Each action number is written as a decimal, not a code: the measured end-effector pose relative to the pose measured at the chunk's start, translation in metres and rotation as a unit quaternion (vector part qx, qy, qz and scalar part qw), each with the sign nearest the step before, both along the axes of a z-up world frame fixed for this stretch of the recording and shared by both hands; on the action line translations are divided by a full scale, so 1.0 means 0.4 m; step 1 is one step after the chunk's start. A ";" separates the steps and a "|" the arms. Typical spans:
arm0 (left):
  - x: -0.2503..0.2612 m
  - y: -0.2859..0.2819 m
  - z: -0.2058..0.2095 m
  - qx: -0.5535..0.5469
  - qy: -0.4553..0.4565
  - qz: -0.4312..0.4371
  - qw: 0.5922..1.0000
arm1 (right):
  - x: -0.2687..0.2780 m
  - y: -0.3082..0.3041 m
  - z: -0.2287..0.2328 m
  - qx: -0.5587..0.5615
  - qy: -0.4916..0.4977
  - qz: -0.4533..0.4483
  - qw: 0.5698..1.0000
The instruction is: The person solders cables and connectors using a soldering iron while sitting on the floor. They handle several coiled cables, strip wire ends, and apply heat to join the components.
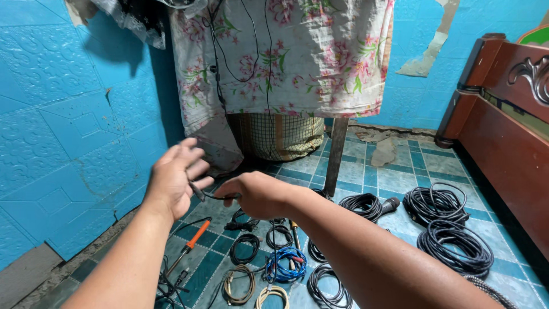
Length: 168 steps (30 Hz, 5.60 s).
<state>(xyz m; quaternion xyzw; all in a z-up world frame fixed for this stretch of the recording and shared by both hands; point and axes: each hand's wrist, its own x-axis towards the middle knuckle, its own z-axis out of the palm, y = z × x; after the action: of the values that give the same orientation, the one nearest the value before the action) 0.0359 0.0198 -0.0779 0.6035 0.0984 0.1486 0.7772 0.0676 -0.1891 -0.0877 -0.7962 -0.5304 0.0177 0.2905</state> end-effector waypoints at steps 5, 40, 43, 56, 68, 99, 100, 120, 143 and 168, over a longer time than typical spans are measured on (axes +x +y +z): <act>-0.044 -0.042 0.031 0.179 0.102 -0.175 0.963 | -0.032 0.033 0.044 0.034 -0.010 -0.016 0.999; -0.095 0.001 0.039 0.296 0.161 -0.177 0.925 | -0.051 0.031 0.053 0.101 0.210 -0.292 0.928; -0.091 -0.013 0.045 0.250 0.148 -0.185 0.939 | -0.055 0.027 0.050 0.104 0.192 -0.326 0.920; -0.069 -0.022 0.029 0.310 0.111 -0.167 0.929 | -0.056 0.021 0.066 0.200 0.490 -0.200 0.825; -0.083 -0.024 0.020 0.474 0.017 -0.113 0.873 | -0.034 -0.005 0.075 0.171 0.569 -0.170 0.786; -0.078 -0.051 0.004 0.080 0.157 -0.220 0.959 | -0.001 -0.002 0.040 0.123 0.320 -0.139 0.929; -0.081 -0.049 0.009 0.066 0.156 -0.242 0.956 | 0.000 -0.010 0.046 0.120 0.321 -0.127 0.931; -0.148 -0.022 0.190 0.001 -0.038 -0.284 0.958 | -0.005 0.005 -0.016 0.170 0.408 -0.185 0.878; -0.135 0.072 0.162 -0.035 -0.117 0.029 0.992 | -0.164 0.082 0.125 0.021 0.361 0.022 0.932; -0.126 0.015 0.106 0.014 0.166 -0.350 0.922 | -0.086 0.012 0.144 0.189 0.083 -0.010 0.978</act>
<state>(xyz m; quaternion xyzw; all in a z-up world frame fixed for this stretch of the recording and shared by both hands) -0.0145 0.0258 -0.0356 0.6261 0.0066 -0.2339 0.7439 0.0330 -0.1842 -0.0302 -0.7277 -0.4903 -0.0196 0.4792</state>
